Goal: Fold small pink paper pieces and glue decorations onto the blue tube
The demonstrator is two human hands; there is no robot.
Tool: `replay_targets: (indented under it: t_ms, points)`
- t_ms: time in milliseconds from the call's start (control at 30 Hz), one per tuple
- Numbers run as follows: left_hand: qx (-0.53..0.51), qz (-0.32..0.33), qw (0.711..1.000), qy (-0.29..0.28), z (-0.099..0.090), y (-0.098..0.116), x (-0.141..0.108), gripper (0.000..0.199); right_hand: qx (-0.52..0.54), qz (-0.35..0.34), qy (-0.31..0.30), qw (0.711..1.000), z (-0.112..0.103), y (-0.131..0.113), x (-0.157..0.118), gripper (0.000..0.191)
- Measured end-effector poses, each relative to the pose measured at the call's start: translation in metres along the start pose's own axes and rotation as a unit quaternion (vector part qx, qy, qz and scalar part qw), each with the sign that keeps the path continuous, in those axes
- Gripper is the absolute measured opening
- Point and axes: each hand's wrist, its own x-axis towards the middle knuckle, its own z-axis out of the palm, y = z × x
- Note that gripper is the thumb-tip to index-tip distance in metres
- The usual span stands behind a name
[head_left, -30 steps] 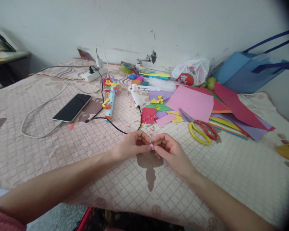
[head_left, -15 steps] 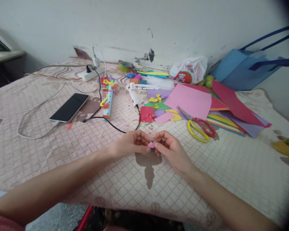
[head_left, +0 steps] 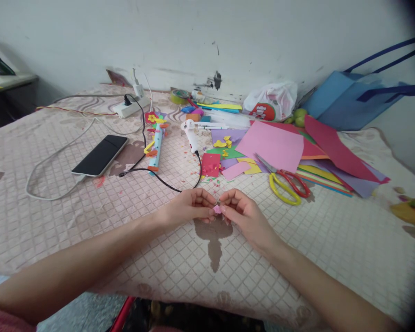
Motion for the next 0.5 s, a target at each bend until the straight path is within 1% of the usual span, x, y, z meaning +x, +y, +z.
replay_targets:
  t_ms: [100, 167, 233, 333, 400, 500]
  points:
    - [0.063, 0.049, 0.997, -0.009, -0.004, -0.004, 0.001, 0.023, -0.034, 0.002, -0.004, 0.999, -0.002, -0.001, 0.001, 0.011]
    - [0.133, 0.091, 0.987, 0.000, -0.006, -0.005, 0.001, 0.017, -0.089, -0.005, -0.016, 0.996, -0.005, -0.001, 0.001, 0.013]
    - [0.228, 0.124, 0.965, 0.026, -0.007, -0.004, 0.000, 0.009, -0.162, -0.027, -0.031, 0.986, -0.007, -0.001, 0.001, 0.014]
    - [0.356, 0.161, 0.918, 0.064, -0.004, -0.001, -0.004, 0.006, -0.249, -0.067, -0.049, 0.965, -0.010, -0.002, 0.000, 0.015]
    - [0.398, 0.180, 0.897, 0.068, -0.001, 0.000, -0.005, 0.009, -0.272, -0.083, -0.059, 0.957, -0.013, -0.003, 0.000, 0.017]
    - [0.425, 0.200, 0.880, 0.066, 0.002, -0.003, -0.004, 0.013, -0.286, -0.101, -0.062, 0.951, -0.018, -0.004, 0.000, 0.019]
